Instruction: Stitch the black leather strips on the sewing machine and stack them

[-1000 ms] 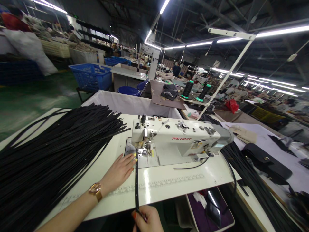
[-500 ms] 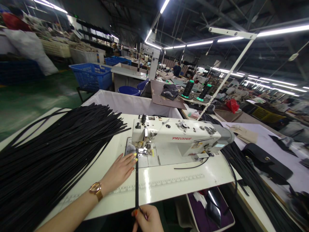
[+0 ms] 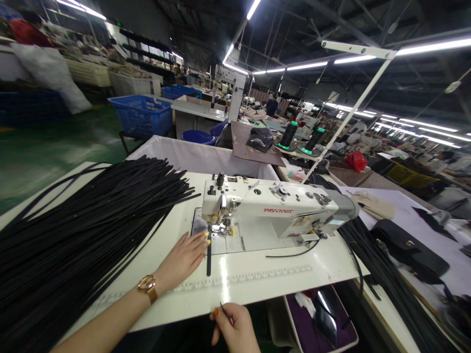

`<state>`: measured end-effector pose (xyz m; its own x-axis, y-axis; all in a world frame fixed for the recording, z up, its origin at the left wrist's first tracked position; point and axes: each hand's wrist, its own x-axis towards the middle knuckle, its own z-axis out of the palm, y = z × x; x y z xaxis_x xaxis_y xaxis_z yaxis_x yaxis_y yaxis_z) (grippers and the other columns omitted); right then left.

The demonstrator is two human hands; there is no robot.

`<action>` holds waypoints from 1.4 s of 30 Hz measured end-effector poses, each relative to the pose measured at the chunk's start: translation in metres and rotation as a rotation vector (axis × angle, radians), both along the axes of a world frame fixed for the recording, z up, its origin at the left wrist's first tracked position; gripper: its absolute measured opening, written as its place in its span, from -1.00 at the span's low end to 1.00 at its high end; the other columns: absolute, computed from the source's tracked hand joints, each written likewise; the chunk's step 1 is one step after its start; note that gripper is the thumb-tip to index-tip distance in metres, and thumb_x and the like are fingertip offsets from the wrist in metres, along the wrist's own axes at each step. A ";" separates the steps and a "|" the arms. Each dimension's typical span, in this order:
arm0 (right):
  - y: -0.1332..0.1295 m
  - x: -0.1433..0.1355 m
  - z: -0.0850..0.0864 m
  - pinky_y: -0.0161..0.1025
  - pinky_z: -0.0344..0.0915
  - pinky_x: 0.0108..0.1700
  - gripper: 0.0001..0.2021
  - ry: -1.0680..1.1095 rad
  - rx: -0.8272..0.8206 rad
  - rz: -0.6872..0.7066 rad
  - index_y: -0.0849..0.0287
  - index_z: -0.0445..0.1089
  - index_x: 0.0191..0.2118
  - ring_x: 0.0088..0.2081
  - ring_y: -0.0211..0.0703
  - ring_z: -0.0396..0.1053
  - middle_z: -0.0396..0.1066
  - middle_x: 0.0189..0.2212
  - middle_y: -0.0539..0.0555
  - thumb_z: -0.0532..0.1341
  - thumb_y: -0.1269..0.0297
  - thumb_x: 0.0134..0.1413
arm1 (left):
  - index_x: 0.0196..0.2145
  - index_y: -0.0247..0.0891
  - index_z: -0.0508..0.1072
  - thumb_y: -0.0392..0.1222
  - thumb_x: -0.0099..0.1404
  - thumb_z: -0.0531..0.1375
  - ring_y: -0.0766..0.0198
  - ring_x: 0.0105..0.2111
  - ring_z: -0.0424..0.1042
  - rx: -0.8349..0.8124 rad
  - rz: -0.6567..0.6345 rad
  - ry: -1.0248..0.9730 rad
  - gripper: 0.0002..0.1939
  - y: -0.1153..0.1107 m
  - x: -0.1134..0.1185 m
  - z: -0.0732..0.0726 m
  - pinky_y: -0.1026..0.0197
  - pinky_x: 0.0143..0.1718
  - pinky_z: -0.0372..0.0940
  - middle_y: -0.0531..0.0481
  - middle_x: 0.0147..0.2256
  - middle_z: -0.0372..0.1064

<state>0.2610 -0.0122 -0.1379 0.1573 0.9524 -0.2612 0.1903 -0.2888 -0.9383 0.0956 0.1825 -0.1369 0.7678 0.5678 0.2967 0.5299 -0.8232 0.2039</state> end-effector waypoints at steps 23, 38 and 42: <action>0.010 0.018 0.019 -0.27 0.21 -0.27 -0.51 0.000 0.058 -0.025 0.21 0.51 -0.42 -0.55 -0.17 0.32 0.40 -0.74 0.00 0.11 -0.12 0.23 | 0.21 -0.14 0.29 -0.14 0.45 0.00 0.07 0.26 0.14 -0.018 0.003 0.002 -0.59 0.005 0.001 -0.006 -0.20 0.27 0.00 -0.04 0.26 0.20; 0.013 0.019 0.022 -0.27 0.21 -0.27 -0.48 -0.003 0.036 -0.004 0.21 0.51 -0.42 -0.55 -0.17 0.31 0.37 -0.75 0.00 0.11 -0.18 0.19 | 0.19 -0.16 0.33 -0.16 0.44 0.01 0.06 0.24 0.16 -0.028 0.014 -0.012 -0.60 0.008 0.004 -0.002 -0.20 0.26 0.04 -0.08 0.23 0.23; 0.013 0.019 0.024 -0.27 0.20 -0.29 -0.47 -0.002 0.044 -0.010 0.21 0.51 -0.42 -0.56 -0.18 0.30 0.36 -0.75 -0.01 0.11 -0.19 0.19 | 0.19 -0.14 0.33 -0.15 0.43 0.02 0.05 0.24 0.18 -0.026 0.003 -0.045 -0.60 0.010 0.004 -0.003 -0.20 0.25 0.04 -0.08 0.23 0.24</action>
<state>0.2799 0.0011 -0.1141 0.1674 0.9612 -0.2191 0.1896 -0.2495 -0.9496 0.0996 0.1923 -0.1403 0.7521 0.5782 0.3164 0.5223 -0.8156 0.2491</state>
